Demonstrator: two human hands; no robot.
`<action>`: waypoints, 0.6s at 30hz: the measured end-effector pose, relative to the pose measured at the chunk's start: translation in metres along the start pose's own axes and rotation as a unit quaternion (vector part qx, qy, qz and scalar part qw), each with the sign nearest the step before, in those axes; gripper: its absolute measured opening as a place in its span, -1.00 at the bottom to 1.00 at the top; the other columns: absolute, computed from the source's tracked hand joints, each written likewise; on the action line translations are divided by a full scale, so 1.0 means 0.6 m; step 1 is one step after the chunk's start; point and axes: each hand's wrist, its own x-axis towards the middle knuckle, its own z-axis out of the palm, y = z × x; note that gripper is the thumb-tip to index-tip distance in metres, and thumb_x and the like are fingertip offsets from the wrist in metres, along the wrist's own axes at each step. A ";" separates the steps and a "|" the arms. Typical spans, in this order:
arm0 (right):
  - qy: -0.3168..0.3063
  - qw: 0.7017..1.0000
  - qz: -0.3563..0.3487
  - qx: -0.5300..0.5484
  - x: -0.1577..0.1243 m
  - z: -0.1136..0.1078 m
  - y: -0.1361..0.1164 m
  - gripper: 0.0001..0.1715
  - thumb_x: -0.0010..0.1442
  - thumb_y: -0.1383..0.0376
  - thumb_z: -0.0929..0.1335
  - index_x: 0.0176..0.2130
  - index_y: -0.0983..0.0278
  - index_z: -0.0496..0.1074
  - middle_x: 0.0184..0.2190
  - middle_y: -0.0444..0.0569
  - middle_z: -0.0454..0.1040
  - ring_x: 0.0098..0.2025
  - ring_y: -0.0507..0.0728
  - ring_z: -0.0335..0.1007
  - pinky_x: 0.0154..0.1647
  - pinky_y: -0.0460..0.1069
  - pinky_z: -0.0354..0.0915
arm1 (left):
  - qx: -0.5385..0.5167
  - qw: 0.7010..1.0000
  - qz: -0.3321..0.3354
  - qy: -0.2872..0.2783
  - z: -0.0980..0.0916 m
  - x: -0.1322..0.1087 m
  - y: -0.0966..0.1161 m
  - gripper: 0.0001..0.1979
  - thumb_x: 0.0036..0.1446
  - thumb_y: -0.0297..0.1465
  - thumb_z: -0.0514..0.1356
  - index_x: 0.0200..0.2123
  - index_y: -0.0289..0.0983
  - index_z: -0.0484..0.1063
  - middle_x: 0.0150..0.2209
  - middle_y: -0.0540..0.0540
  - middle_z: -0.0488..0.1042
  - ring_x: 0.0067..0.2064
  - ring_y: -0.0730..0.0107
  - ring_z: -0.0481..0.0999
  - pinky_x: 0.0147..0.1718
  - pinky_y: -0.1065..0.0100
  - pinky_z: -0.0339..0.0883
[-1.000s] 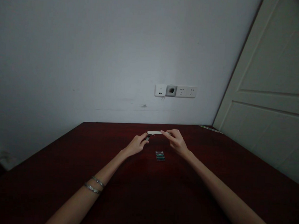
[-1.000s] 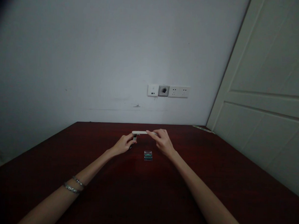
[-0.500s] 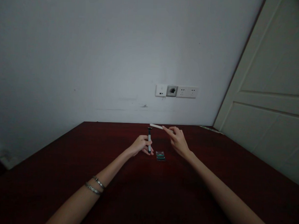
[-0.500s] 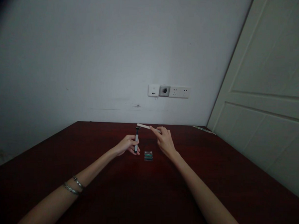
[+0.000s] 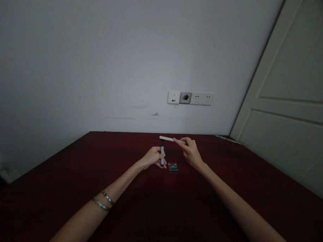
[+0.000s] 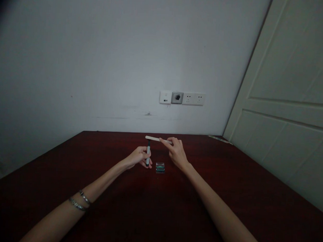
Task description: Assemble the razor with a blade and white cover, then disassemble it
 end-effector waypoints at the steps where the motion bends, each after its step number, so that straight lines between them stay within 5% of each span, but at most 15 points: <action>1: -0.002 1.000 -0.002 -0.001 -0.004 0.001 0.005 -0.24 0.10 0.59 0.15 0.19 0.03 0.12 -0.19 0.03 0.27 -0.19 0.12 0.21 -0.21 0.04 0.12 | 0.002 1.000 0.007 0.000 0.000 0.000 -0.001 -0.84 0.08 -0.37 0.12 -0.38 -0.33 0.18 -0.56 -0.13 0.48 -0.55 0.32 0.53 -0.59 0.40 0.39; 18: 0.003 1.000 -0.009 0.016 -0.009 -0.005 0.010 -0.24 0.12 0.59 0.13 0.19 0.02 0.10 -0.21 0.02 0.26 -0.21 0.11 0.21 -0.23 0.04 0.15 | 0.052 0.998 0.034 0.011 -0.008 0.009 -0.011 -0.91 0.10 -0.43 0.08 -0.34 -0.34 0.20 -0.57 -0.10 0.46 -0.56 0.35 0.52 -0.61 0.43 0.38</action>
